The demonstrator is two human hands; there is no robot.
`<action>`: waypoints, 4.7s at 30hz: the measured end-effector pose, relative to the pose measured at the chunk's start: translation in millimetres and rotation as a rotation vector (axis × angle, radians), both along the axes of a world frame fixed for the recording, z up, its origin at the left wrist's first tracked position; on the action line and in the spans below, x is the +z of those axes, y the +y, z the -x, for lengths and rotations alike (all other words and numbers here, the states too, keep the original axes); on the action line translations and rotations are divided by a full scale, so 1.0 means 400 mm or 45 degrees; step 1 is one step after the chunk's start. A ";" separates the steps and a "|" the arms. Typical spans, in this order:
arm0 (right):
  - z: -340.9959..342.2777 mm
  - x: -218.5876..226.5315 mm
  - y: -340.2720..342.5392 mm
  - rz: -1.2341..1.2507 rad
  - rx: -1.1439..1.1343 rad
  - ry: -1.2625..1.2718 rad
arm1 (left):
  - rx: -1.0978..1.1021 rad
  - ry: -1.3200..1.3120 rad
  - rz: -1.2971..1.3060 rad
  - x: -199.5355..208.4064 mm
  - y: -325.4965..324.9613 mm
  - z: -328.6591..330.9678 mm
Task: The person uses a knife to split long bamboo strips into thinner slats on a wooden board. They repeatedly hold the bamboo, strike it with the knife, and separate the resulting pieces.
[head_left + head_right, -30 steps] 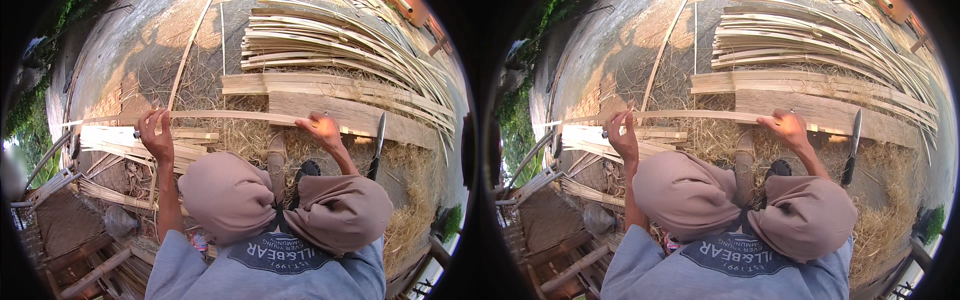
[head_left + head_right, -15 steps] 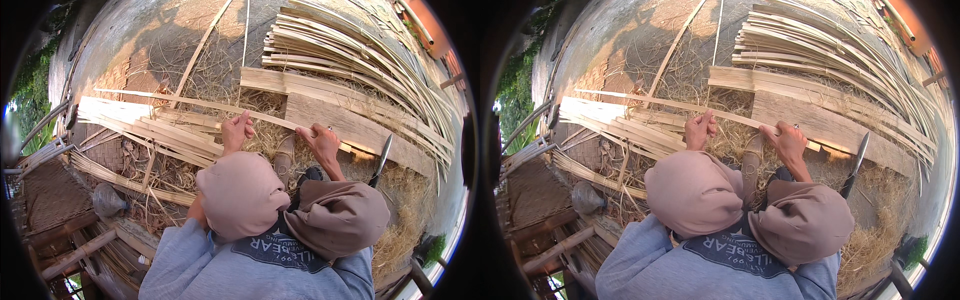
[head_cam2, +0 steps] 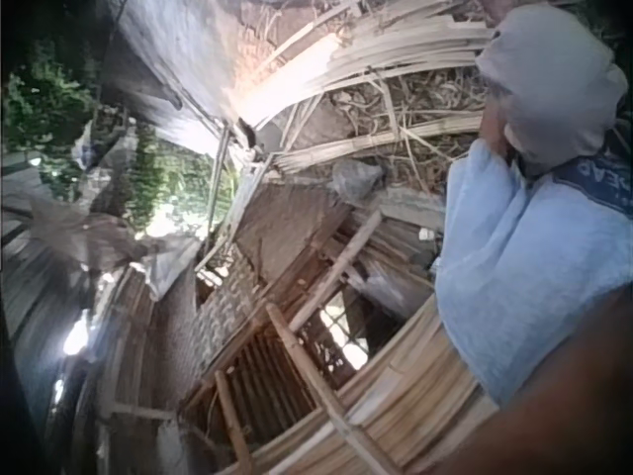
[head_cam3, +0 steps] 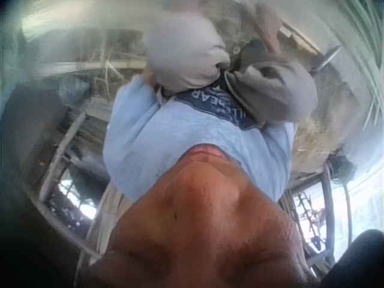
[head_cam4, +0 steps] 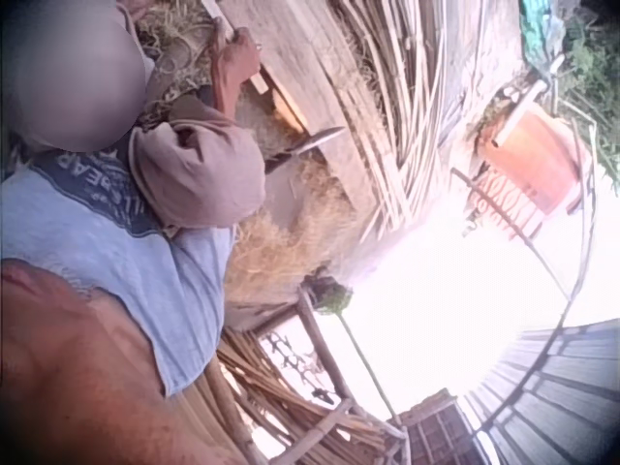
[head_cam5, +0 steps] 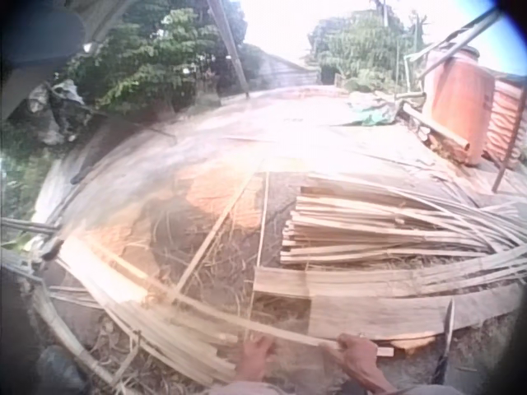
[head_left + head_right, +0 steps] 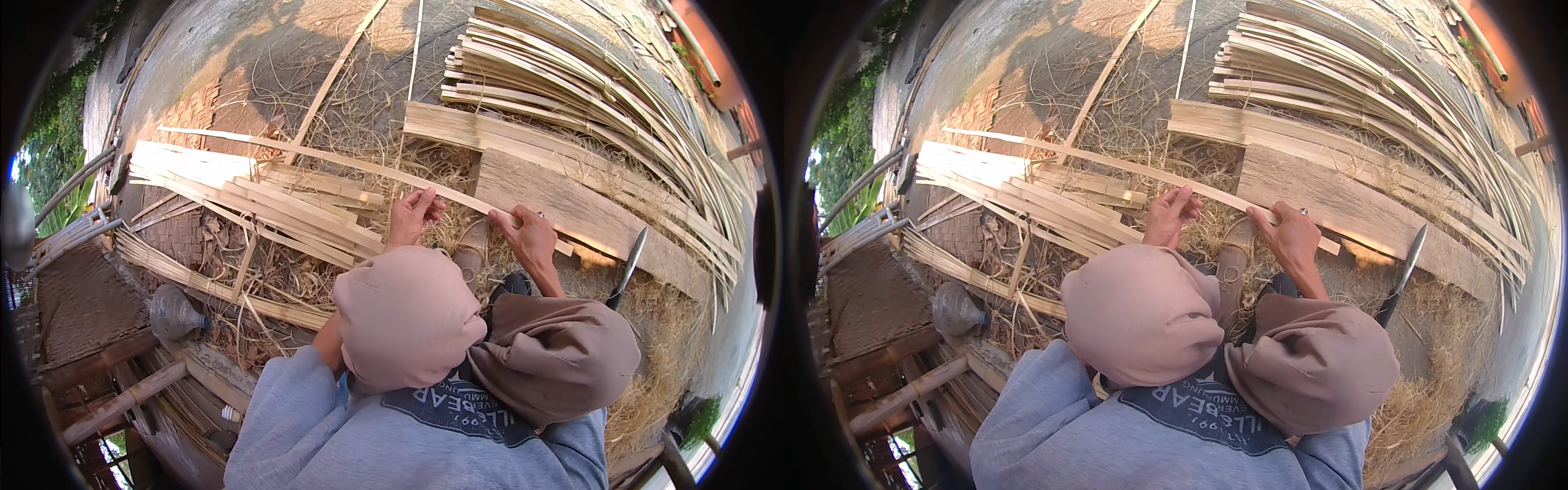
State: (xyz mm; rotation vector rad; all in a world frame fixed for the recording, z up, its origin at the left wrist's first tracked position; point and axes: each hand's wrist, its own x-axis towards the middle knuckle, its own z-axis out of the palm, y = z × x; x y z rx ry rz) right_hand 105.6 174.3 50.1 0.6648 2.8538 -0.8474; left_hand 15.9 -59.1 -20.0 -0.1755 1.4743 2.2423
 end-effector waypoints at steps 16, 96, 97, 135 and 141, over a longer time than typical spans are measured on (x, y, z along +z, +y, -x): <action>-0.041 -0.025 -0.006 0.075 0.023 0.012 | -0.374 0.492 0.072 0.363 -0.069 -0.237; -0.670 -0.312 0.534 -0.133 -1.122 0.208 | -0.660 1.906 1.343 0.480 0.478 0.544; -0.675 -0.298 0.538 -0.098 -1.114 0.256 | -0.615 1.832 1.267 0.496 0.477 0.543; -1.580 -0.235 0.628 0.654 -2.765 1.042 | -1.158 1.270 0.960 0.416 0.474 0.406; -1.257 -0.105 0.413 -0.094 -1.979 0.482 | -1.591 0.780 1.028 0.388 0.417 0.254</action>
